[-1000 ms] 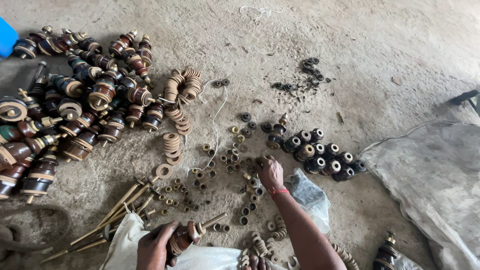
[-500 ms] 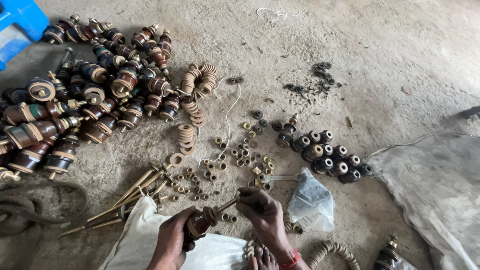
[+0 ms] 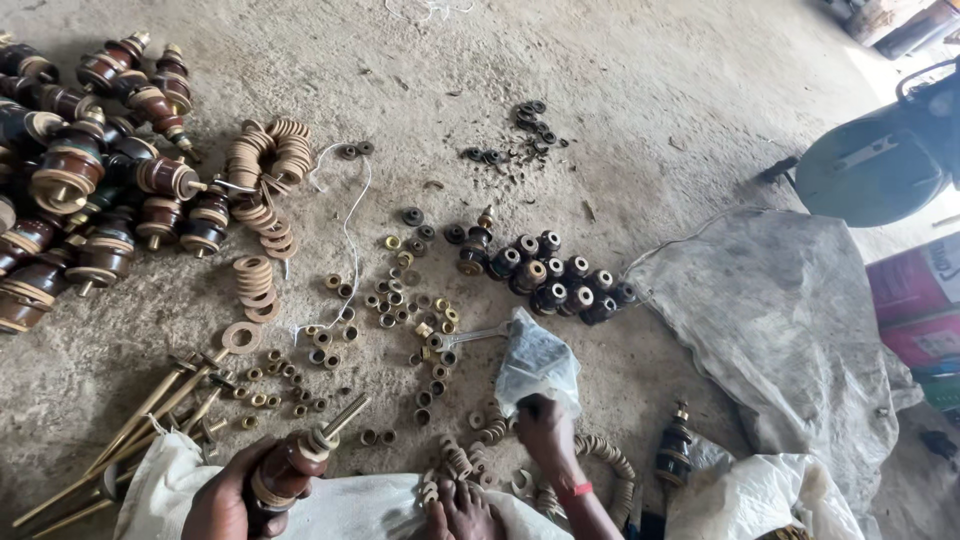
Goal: The person assembles electrical insulators by hand, picking up ceramic discs and metal rods from the floor and screwing them together. The person places the completed units into a pile nearby.
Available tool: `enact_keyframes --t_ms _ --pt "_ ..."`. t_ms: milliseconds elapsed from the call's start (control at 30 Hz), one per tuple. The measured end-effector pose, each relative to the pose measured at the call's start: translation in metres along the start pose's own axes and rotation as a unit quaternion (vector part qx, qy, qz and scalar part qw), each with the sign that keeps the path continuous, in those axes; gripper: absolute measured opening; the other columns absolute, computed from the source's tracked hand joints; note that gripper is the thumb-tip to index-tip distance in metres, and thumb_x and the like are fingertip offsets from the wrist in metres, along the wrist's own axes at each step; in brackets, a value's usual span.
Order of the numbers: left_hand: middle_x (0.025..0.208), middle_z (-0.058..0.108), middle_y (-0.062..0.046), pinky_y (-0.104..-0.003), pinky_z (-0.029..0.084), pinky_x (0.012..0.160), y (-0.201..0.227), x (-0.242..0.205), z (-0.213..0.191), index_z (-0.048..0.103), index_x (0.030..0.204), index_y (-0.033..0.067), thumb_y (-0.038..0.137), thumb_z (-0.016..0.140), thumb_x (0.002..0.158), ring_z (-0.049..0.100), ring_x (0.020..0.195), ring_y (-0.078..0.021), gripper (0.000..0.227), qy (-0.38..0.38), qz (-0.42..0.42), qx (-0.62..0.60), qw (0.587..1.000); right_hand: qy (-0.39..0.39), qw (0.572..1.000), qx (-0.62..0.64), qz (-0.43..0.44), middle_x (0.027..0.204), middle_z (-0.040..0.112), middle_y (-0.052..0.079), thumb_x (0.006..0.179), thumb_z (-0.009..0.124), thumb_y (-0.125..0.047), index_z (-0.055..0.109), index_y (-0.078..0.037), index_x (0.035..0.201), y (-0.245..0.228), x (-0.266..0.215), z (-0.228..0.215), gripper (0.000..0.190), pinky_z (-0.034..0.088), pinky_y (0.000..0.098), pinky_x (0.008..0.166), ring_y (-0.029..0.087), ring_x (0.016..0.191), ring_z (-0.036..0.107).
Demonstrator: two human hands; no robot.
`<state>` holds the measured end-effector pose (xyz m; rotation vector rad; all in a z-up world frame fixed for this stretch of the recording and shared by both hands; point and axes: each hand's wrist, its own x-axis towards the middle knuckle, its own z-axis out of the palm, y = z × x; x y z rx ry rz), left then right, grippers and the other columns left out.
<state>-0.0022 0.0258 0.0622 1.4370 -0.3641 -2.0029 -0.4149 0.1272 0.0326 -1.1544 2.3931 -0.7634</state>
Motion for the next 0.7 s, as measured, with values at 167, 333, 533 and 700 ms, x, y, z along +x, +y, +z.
enact_keyframes --t_ms 167,333,533,700 --pt "0.074 0.067 -0.025 -0.032 0.035 0.036 -0.006 0.005 0.004 0.063 0.118 -0.0029 0.038 0.054 0.100 0.050 0.047 -0.0207 0.046 -0.012 0.001 0.008 1.000 0.090 0.995 -0.028 -0.036 0.085 0.073 0.023 0.084 0.070 -0.019 0.073 -0.005 0.096 0.084 0.060 0.020 0.019 0.056 0.0512 0.067 0.043 0.081 0.072" --pt "0.074 0.067 -0.019 -0.032 0.033 0.036 -0.008 -0.006 0.013 0.069 0.116 0.0041 0.038 0.060 0.094 0.050 0.047 -0.0192 0.041 0.011 -0.014 0.024 1.000 0.087 0.985 -0.093 -0.114 0.082 0.073 0.020 0.080 0.071 -0.023 0.074 -0.006 0.089 0.083 0.071 0.026 0.019 0.056 0.0489 0.068 0.040 0.079 0.072" --pt "0.074 0.063 -0.013 -0.030 0.032 0.037 0.004 -0.024 0.027 0.071 0.106 -0.0012 0.033 0.070 0.090 0.050 0.050 -0.0163 0.038 0.023 -0.013 -0.014 1.000 0.059 0.992 -0.107 -0.027 0.074 0.075 0.016 0.074 0.084 -0.020 0.074 0.001 0.084 0.025 0.016 -0.002 0.025 0.058 0.0396 0.070 0.028 0.069 0.074" --pt "0.073 0.066 -0.011 -0.029 0.034 0.037 0.004 -0.039 0.032 0.075 0.101 0.0037 0.036 0.072 0.086 0.054 0.052 -0.0144 0.036 0.033 0.003 0.010 0.999 -0.197 0.855 0.468 0.107 0.098 0.079 0.012 0.087 0.072 -0.006 0.071 0.000 0.121 -0.072 -0.037 -0.001 0.035 0.061 0.0311 0.072 0.019 0.080 0.073"
